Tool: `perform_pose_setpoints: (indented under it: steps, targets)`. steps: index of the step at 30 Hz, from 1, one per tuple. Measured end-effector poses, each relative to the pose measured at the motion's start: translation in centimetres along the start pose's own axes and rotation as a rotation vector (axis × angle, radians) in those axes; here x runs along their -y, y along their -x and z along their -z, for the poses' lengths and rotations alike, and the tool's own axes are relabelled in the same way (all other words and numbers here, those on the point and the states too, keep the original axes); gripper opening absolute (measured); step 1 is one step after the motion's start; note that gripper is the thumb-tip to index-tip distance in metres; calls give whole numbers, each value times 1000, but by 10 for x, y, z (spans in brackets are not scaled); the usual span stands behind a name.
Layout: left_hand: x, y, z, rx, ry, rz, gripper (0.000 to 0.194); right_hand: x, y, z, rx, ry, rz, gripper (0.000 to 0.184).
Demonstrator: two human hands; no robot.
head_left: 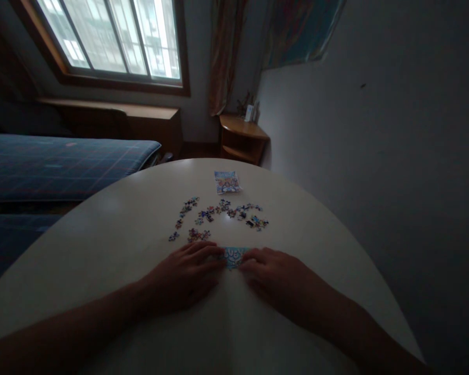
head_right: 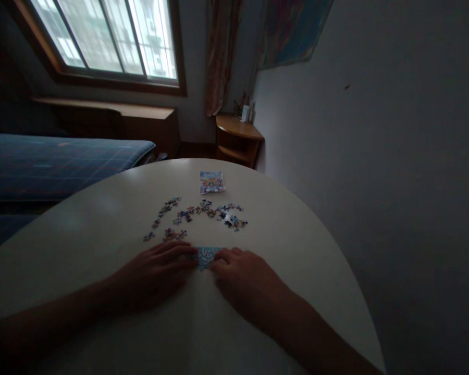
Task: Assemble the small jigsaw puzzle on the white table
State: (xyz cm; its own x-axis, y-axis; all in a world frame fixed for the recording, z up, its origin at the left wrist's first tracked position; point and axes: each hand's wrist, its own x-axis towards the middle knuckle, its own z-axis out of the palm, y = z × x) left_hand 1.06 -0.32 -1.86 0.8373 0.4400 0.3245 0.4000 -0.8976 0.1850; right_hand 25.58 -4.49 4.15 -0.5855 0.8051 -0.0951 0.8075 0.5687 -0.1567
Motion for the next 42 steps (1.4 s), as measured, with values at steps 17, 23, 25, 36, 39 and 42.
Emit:
perform_pose_setpoints:
  steps: [17, 23, 25, 36, 39, 42]
  targets:
    - [1, 0, 1, 2, 7, -5, 33, -8, -18, -16, -78, -49, -135, 9]
    - [0, -1, 1, -4, 0, -22, 33, -7, -22, -13, -70, 131, 31, 12]
    - [0, -2, 0, -4, 0, -21, 33, -7, -22, -13, -66, 157, 55, 12]
    - [1, -1, 0, -3, 11, -7, 33, -8, -23, -21, -149, 111, 20, 11]
    - [1, -1, 0, 6, -2, -16, 33, -7, -24, -23, -151, 49, -14, 12]
    - [1, -1, -1, 4, -1, -23, 34, -5, -25, -22, -155, -31, -44, 11]
